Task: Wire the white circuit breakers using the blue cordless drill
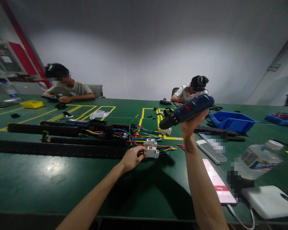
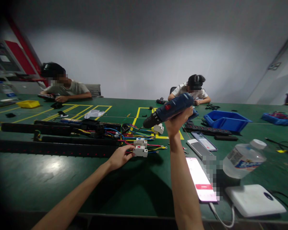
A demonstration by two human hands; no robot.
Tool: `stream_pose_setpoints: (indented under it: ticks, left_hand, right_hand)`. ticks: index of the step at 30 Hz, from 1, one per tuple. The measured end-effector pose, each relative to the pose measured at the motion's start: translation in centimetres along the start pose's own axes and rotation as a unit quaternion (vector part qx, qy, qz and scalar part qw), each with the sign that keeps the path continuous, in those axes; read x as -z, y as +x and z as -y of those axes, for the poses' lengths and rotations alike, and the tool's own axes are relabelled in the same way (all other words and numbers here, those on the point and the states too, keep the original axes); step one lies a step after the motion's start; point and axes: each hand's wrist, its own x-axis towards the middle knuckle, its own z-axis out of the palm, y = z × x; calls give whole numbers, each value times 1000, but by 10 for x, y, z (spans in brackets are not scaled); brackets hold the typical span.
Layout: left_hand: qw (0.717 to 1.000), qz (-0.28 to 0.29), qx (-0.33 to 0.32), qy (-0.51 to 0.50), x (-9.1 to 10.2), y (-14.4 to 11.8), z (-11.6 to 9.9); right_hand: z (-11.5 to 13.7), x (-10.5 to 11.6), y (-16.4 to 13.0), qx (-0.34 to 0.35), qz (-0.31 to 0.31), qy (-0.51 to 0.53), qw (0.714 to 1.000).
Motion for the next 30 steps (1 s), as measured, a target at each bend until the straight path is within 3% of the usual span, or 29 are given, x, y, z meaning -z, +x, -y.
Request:
stream_pose_setpoints:
  ticks: [3,8,15,19,25,30]
  left_hand:
    - [1000,-2,-7,-13,0,0,0]
    - [999,-16,-29,-9,-1,-1,1]
    - [999,-22,-24,0,-2,-2,-2]
    - [999,-27,-27,4,-2,-3,-4]
    - [998,-57,-3,12,-5,-4,-7]
    - [997,-70,-3,15,-5,-3,-7]
  right_hand:
    - [9,4,3,38,-59,-44,997]
    - [22,10,8,82,-67,-38,994]
    - [21,11,8,105,-52,27,993]
    - [22,9,11,139,-57,-1,989]
    - [28,2,7,177,-14,-16,984]
    - [37,-3,-1,179,8,-34,983]
